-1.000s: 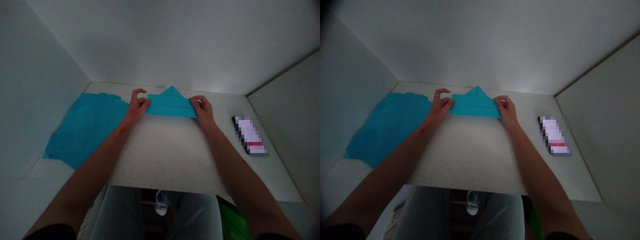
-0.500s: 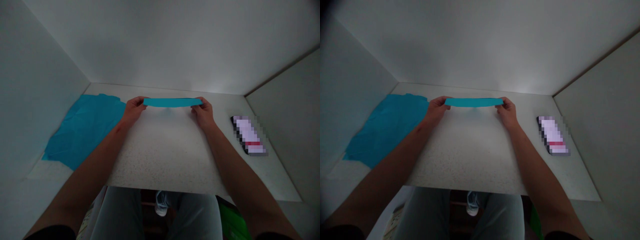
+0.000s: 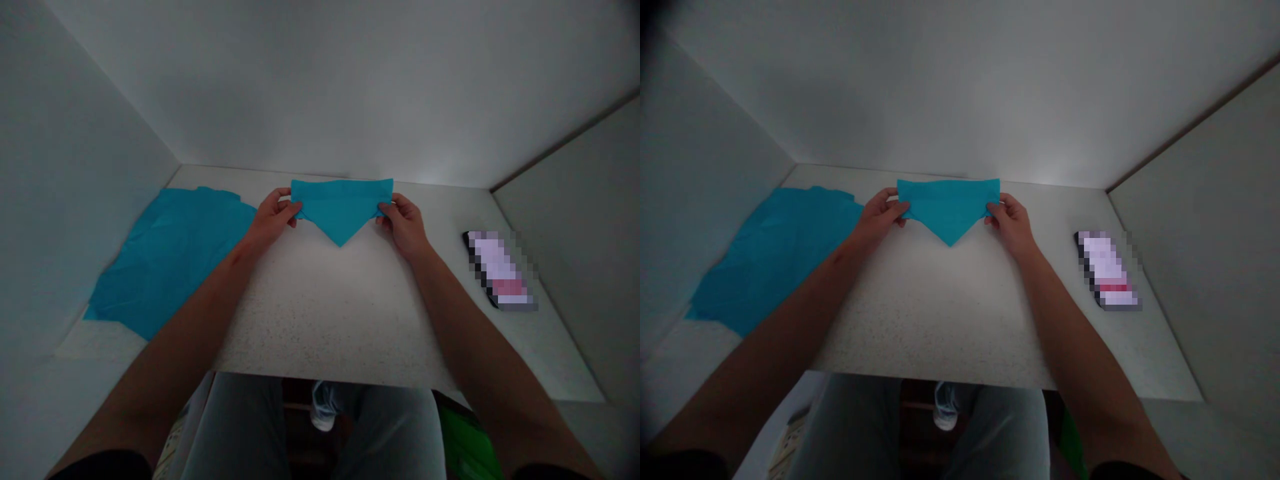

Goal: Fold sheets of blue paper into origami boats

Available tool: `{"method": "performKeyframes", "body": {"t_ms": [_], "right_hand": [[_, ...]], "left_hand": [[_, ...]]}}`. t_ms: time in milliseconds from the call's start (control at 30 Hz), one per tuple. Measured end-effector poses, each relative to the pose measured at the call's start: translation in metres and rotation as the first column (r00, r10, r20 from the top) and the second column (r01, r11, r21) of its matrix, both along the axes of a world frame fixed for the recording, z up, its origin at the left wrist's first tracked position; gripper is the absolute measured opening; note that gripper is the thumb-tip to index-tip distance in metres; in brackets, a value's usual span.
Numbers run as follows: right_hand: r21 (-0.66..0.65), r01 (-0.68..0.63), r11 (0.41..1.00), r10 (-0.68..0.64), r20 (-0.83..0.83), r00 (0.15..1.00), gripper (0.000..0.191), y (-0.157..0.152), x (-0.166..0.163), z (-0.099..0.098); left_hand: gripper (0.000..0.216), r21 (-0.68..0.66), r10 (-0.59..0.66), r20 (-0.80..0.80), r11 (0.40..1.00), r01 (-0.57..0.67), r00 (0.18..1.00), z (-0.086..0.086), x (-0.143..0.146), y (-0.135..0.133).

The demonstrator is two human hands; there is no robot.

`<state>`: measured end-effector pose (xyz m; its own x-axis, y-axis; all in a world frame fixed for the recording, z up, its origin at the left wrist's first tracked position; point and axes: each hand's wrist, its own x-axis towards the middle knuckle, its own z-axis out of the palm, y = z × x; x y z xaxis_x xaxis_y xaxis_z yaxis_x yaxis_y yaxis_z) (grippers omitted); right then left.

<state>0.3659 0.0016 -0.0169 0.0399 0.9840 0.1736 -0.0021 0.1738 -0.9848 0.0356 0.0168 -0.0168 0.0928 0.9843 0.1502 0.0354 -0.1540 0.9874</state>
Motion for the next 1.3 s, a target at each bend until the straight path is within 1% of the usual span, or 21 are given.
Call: {"method": "performKeyframes", "body": {"t_ms": [100,200,267,333,433,567,633,767,833,900,967,1033,1100,1200,1300], "right_hand": [[-0.026,-0.037,0.999,0.037,0.009,0.999,0.025,-0.002,0.000,0.001],[-0.039,-0.050,0.998,0.050,0.001,0.999,0.020,-0.004,-0.001,0.004],[-0.043,-0.052,0.998,0.052,-0.007,0.999,0.020,-0.006,-0.002,0.006],[-0.043,-0.054,0.998,0.053,-0.024,0.998,0.019,-0.006,-0.002,0.008],[-0.047,-0.055,0.997,0.052,-0.049,0.997,0.021,-0.005,-0.001,0.007],[-0.051,-0.029,0.998,0.025,-0.077,0.997,0.023,-0.002,0.000,0.005],[-0.051,-0.016,0.999,0.012,-0.086,0.996,0.023,-0.001,0.000,0.004],[-0.064,-0.005,0.998,-0.002,-0.113,0.994,0.024,0.000,0.002,0.006],[-0.071,0.013,0.997,-0.023,-0.146,0.989,0.027,0.002,0.003,0.007],[-0.072,0.035,0.997,-0.047,-0.177,0.983,0.032,0.003,0.004,0.006],[-0.073,0.051,0.996,-0.064,-0.190,0.980,0.033,0.004,0.005,0.005],[-0.075,0.056,0.996,-0.069,-0.193,0.979,0.032,0.005,0.006,0.004],[-0.069,0.042,0.997,-0.055,-0.190,0.980,0.032,0.006,0.007,0.002],[-0.050,0.012,0.999,-0.020,-0.175,0.984,0.035,0.006,0.010,0.000],[-0.048,0.000,0.999,-0.008,-0.168,0.986,0.038,0.006,0.011,0.000]], "left_hand": [[0.027,-0.025,-0.030,-0.002,0.999,0.030,1.000,0.003,0.000,-0.001],[0.024,-0.065,-0.035,0.035,0.997,0.037,0.999,0.007,0.000,-0.002],[0.025,-0.090,-0.039,0.082,0.995,0.047,0.996,0.009,0.000,-0.002],[0.031,-0.111,-0.047,0.122,0.992,0.060,0.991,0.010,0.001,-0.003],[0.033,-0.114,-0.041,0.119,0.992,0.055,0.992,0.010,0.001,-0.003],[0.032,-0.036,-0.024,-0.035,0.999,0.023,0.999,0.005,-0.001,-0.004],[0.039,0.019,-0.010,-0.111,1.000,0.013,0.994,0.000,-0.004,-0.003],[0.057,0.111,0.072,-0.187,0.992,-0.052,0.980,-0.012,-0.011,0.001],[0.063,0.142,0.064,-0.212,0.989,-0.034,0.975,-0.016,-0.012,0.003],[0.066,0.161,-0.005,-0.205,0.986,0.039,0.979,-0.016,-0.010,0.003],[0.062,0.205,-0.049,-0.176,0.975,0.085,0.983,-0.013,-0.006,-0.001],[0.053,0.279,-0.037,-0.159,0.957,0.081,0.987,-0.007,-0.002,-0.006],[0.044,0.343,-0.017,-0.184,0.936,0.081,0.983,0.001,0.000,-0.012],[0.034,0.360,-0.037,-0.282,0.922,0.141,0.959,0.010,0.001,-0.017],[0.025,0.357,-0.055,-0.338,0.916,0.182,0.940,0.014,0.001,-0.017]]}}
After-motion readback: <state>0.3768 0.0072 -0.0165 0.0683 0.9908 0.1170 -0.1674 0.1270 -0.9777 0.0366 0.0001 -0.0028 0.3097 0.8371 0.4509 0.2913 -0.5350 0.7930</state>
